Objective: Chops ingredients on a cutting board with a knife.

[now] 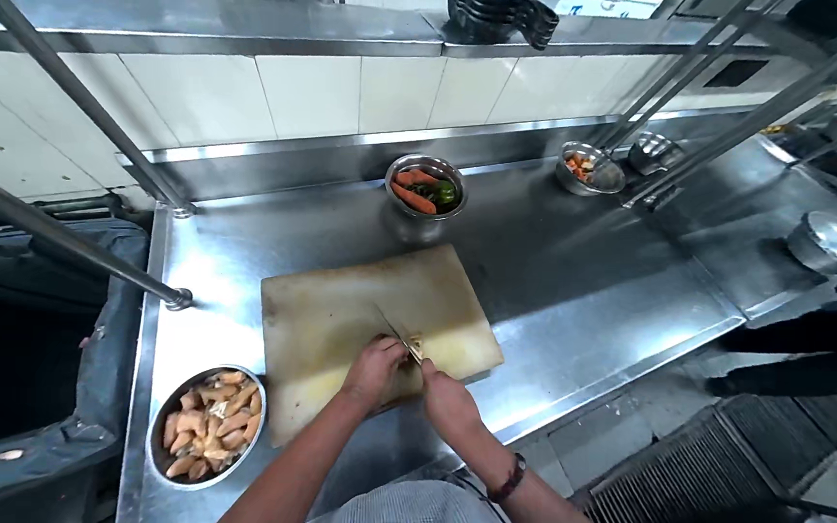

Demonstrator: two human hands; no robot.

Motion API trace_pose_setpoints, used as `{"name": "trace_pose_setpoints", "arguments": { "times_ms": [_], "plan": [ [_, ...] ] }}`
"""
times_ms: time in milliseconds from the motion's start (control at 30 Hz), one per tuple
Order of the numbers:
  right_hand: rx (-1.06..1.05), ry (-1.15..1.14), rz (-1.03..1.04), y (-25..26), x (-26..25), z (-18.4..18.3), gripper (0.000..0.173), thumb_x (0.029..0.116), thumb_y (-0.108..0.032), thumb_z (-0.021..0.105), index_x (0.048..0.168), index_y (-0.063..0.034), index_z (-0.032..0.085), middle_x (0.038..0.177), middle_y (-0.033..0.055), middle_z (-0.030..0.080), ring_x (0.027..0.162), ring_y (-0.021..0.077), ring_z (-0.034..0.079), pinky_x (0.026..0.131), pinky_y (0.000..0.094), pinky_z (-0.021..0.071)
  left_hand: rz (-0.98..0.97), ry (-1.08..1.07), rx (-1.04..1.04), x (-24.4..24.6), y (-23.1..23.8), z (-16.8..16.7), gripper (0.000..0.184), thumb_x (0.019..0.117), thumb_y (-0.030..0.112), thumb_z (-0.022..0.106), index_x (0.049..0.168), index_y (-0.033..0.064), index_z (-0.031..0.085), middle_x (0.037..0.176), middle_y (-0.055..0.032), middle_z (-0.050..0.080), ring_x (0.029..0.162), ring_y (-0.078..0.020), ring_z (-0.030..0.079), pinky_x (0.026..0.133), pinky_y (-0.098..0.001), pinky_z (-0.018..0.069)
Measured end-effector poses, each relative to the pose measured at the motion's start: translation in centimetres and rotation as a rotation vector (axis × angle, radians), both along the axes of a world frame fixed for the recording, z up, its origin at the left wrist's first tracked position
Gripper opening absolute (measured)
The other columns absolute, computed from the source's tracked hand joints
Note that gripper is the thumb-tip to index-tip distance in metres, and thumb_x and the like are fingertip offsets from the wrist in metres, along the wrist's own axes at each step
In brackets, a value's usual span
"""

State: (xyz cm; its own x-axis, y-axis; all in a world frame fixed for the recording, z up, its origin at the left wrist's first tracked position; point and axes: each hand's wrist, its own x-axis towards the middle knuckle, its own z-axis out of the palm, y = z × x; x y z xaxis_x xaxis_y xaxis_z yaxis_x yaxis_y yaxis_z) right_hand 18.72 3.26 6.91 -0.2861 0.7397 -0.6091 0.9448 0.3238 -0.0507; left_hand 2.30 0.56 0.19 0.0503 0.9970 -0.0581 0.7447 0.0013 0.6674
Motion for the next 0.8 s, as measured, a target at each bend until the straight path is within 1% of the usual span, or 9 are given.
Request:
{"name": "trace_pose_setpoints", "arguments": {
  "times_ms": [67,133,267,333,400,533,667,767,800],
  "plan": [
    [-0.054,-0.034,-0.008,-0.1,-0.5,2.8,0.041,0.1027,-0.009,0.044,0.143,-0.0115,0.045,0.108,0.0189,0.070,0.098,0.0384,0.073,0.079,0.0551,0.0602,-0.013,-0.010,0.046,-0.3,-0.1,-0.3,0.027,0.1007,0.007,0.055,0.117,0.0131,0.076,0.126,-0.0040,0.071,0.126,-0.0188,0.063,0.112,-0.0360,0.0477],
    [-0.089,-0.064,-0.007,-0.3,-0.7,4.5,0.041,0.1023,-0.008,0.044,0.143,-0.0107,0.044,0.108,0.0190,0.070,0.100,0.0384,0.072,0.080,0.0551,0.0598,-0.027,-0.020,0.083,-0.5,0.0,-0.7,0.024,0.0990,0.004,0.058,0.113,0.0112,0.077,0.123,-0.0047,0.072,0.124,-0.0196,0.064,0.111,-0.0364,0.0486],
    [-0.003,0.007,-0.018,-0.4,-0.1,-0.2,0.038,0.1054,-0.014,0.042,0.143,-0.0121,0.046,0.106,0.0177,0.071,0.095,0.0373,0.073,0.078,0.0541,0.0608,-0.003,-0.015,0.083,-0.2,-0.2,-1.0,0.027,0.1018,0.010,0.053,0.114,0.0170,0.077,0.122,0.0001,0.073,0.124,-0.0159,0.063,0.111,-0.0350,0.0485],
    [-0.043,-0.013,-0.012,-0.1,-0.5,1.7,0.037,0.1052,-0.013,0.042,0.142,-0.0119,0.046,0.105,0.0177,0.071,0.096,0.0378,0.073,0.078,0.0541,0.0604,0.020,-0.031,0.083,-0.4,-0.1,-0.8,0.028,0.0997,0.006,0.055,0.115,0.0145,0.077,0.122,-0.0025,0.073,0.122,-0.0181,0.065,0.110,-0.0367,0.0492],
    [-0.092,-0.045,-0.010,-0.2,-0.5,3.8,0.037,0.1036,-0.010,0.043,0.141,-0.0121,0.046,0.105,0.0177,0.071,0.097,0.0383,0.073,0.078,0.0547,0.0602,0.041,-0.039,0.118,-0.3,-0.2,-1.1,0.025,0.0966,0.004,0.058,0.111,0.0113,0.077,0.118,-0.0051,0.074,0.118,-0.0198,0.068,0.107,-0.0372,0.0519],
    [-0.015,0.009,-0.008,-0.2,-0.6,0.3,0.042,0.1036,-0.010,0.045,0.145,-0.0129,0.045,0.107,0.0178,0.071,0.095,0.0382,0.073,0.077,0.0546,0.0609,0.070,-0.051,0.150,-0.2,-0.5,-1.6,0.022,0.0998,0.010,0.058,0.109,0.0149,0.077,0.117,-0.0020,0.075,0.116,-0.0151,0.068,0.105,-0.0333,0.0536],
    [-0.092,-0.052,0.008,-0.1,-1.1,4.2,0.040,0.1028,-0.009,0.044,0.142,-0.0116,0.045,0.106,0.0178,0.071,0.098,0.0380,0.073,0.079,0.0544,0.0601,0.053,-0.066,0.163,-0.4,-0.5,-1.6,0.020,0.0967,0.006,0.059,0.106,0.0101,0.077,0.116,-0.0050,0.075,0.116,-0.0186,0.069,0.104,-0.0356,0.0536],
    [-0.004,-0.006,0.000,-0.4,-0.7,0.4,0.041,0.1046,-0.012,0.043,0.145,-0.0122,0.046,0.105,0.0174,0.071,0.093,0.0375,0.074,0.076,0.0533,0.0610,0.065,-0.088,0.151,-0.2,-0.8,-1.8,0.022,0.1004,0.010,0.058,0.111,0.0140,0.077,0.119,-0.0024,0.074,0.117,-0.0156,0.068,0.105,-0.0340,0.0535],
    [0.000,-0.009,0.001,-0.3,-0.9,0.4,0.041,0.1049,-0.013,0.043,0.146,-0.0125,0.045,0.105,0.0175,0.071,0.093,0.0375,0.074,0.076,0.0533,0.0610,0.063,-0.091,0.150,-0.3,-0.7,-1.8,0.022,0.1006,0.011,0.058,0.111,0.0138,0.077,0.120,-0.0027,0.074,0.117,-0.0156,0.068,0.106,-0.0342,0.0532]
  ]
}}
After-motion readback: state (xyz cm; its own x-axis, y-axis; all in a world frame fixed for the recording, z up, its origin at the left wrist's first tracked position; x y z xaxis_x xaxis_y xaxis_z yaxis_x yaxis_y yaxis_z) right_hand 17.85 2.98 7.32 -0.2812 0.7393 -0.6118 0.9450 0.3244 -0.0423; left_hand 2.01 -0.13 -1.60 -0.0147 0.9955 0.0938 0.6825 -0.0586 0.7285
